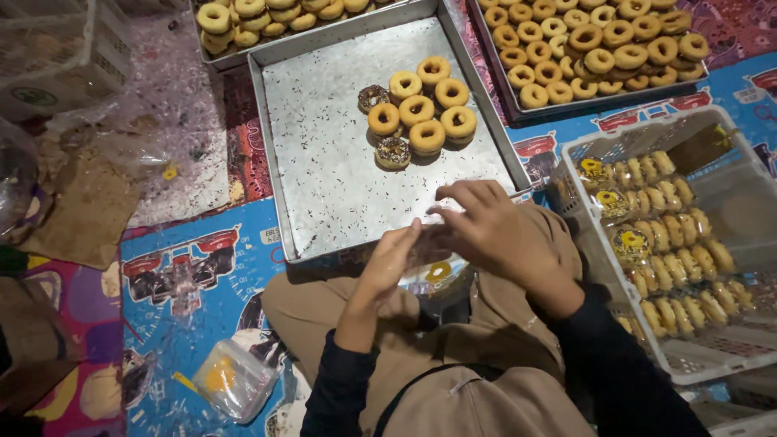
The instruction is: The person sits on the floor and repeatedly picks donuts from a metal tray, places them into small plastic bags, and sets the filled bags into a white crate. The person handles donuts one at a time throughout the clip.
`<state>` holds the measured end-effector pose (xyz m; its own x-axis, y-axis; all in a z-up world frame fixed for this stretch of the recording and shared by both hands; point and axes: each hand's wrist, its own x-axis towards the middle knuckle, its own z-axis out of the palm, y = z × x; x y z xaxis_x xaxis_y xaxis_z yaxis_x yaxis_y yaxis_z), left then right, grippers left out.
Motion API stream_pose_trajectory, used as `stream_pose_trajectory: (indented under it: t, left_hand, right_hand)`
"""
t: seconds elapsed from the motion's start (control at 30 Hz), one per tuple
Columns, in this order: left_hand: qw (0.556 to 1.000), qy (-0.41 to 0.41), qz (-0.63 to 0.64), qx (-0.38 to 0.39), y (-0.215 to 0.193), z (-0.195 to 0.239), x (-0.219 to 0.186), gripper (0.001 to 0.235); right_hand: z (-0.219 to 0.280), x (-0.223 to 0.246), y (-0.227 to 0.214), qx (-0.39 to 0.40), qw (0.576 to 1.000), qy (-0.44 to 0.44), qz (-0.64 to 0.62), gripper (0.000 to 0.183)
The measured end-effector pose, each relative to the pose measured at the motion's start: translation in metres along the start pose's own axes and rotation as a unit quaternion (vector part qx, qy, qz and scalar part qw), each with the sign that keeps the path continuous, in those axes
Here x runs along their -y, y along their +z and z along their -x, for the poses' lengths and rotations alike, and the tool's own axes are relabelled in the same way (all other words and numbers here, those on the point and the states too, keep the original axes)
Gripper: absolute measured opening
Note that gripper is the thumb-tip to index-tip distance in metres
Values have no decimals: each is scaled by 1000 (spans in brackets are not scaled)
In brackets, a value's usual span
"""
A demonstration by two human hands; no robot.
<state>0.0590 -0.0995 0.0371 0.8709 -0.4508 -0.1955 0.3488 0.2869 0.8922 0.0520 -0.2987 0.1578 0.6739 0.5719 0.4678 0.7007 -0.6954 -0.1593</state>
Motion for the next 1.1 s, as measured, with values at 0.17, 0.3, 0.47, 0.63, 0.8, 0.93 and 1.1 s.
stream_pose_trajectory:
  t: [0.17, 0.3, 0.47, 0.63, 0.8, 0.93, 1.1]
  left_hand:
    - [977, -39, 209, -29, -2, 4, 19, 59]
    - [953, -61, 295, 21, -2, 15, 29, 59]
    - [982, -10, 181, 48, -9, 28, 42, 39]
    - [982, -40, 182, -16, -13, 33, 28, 41]
    - [997, -5, 76, -23, -15, 35, 3, 32]
    - [989, 27, 139, -48, -10, 30, 8, 26]
    - [987, 38, 120, -100, -12, 20, 40, 27]
  right_hand:
    - [32, 16, 45, -125, 984, -124, 36, 35]
    - [47, 11, 71, -78, 993, -84, -12, 42]
    - [59, 11, 87, -65, 984, 3, -168, 36]
    - [61, 15, 86, -60, 879, 241, -407, 38]
    - [58, 5, 72, -66, 899, 262, -344, 49]
    - [66, 5, 75, 12, 837, 256, -483, 49]
    - [77, 20, 98, -35, 748, 306, -587, 55]
